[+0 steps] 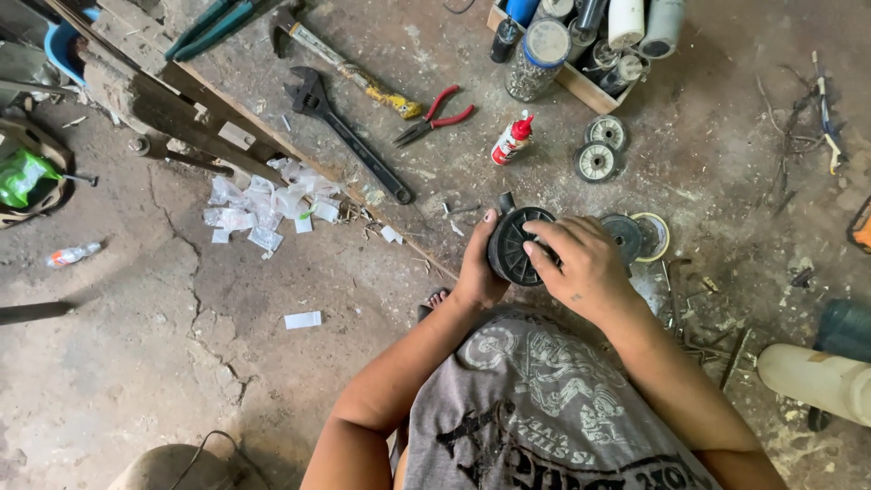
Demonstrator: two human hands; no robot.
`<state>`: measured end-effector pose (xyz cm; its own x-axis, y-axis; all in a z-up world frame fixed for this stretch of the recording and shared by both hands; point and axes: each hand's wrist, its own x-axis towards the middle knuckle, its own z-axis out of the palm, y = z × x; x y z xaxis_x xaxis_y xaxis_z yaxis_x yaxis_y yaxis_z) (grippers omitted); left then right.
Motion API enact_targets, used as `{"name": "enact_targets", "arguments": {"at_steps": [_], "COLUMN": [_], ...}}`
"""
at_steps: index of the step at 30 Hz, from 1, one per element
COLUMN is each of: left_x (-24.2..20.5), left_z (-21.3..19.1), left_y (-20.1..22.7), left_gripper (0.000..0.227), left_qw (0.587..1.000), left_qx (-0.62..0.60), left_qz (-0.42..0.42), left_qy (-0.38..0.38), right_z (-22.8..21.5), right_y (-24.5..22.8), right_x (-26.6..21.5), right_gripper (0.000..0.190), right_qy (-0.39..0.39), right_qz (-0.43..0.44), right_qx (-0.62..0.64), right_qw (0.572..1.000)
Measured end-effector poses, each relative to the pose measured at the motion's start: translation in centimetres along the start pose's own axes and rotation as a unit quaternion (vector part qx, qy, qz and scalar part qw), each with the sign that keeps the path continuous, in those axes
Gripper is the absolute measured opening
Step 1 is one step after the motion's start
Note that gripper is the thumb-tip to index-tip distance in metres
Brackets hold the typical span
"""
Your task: Disassembling, applying sealant to, and reassembling an air filter on a compressor unit.
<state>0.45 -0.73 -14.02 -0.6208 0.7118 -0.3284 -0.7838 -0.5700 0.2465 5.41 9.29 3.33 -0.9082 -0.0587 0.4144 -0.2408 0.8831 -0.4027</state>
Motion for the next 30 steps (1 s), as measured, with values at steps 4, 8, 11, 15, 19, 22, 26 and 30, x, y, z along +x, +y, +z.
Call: {"name": "enact_targets", "arguments": {"at_steps": [4,8,11,15,19,22,26,30], "left_x": [-0.5,-1.2,-2.1,-2.6,-2.2,-2.3,-2.6,-3.2], "left_z": [0.2,1.4,3.4,3.8,3.2,2.9,3.0,3.6], "left_y": [0.3,1.1,1.8,1.7,1.3,1.1,0.9,1.3], "left_gripper": [0.076,0.079,0.075,0.076,0.077,0.076,0.074,0.074], "left_qw": [1.0,0.999,0.997,0.998,0.998,0.999,0.999,1.0], "left_qx": [-0.004,-0.037,-0.07,-0.058,-0.054,-0.045,-0.037,-0.022], "left_qz": [0.006,0.007,0.004,-0.006,-0.009,-0.006,0.001,0.007], "left_qy": [0.004,0.016,0.008,0.015,0.021,0.02,0.017,0.004], "right_z": [-0.2,-1.6,-1.0,-2.2,-2.5,-2.3,-2.0,-1.8], "right_y": [-0.2,-1.5,0.7,0.3,0.1,0.2,-0.1,0.8], "right_x": [0.0,0.9,-1.6,-1.1,-1.6,-2.1,-2.5,-2.8], "right_gripper": [0.016,0.017,0.032,0.03,0.029,0.023,0.014,0.014], "right_qy": [-0.018,-0.054,-0.059,-0.078,-0.089,-0.093,-0.103,-0.086], "right_qz": [0.055,0.074,0.092,0.073,0.086,0.075,0.049,0.054], "right_qx": [0.041,0.103,0.123,0.112,0.113,0.082,0.035,0.046], "right_qw": [0.997,0.99,0.986,0.988,0.986,0.989,0.993,0.994]}}
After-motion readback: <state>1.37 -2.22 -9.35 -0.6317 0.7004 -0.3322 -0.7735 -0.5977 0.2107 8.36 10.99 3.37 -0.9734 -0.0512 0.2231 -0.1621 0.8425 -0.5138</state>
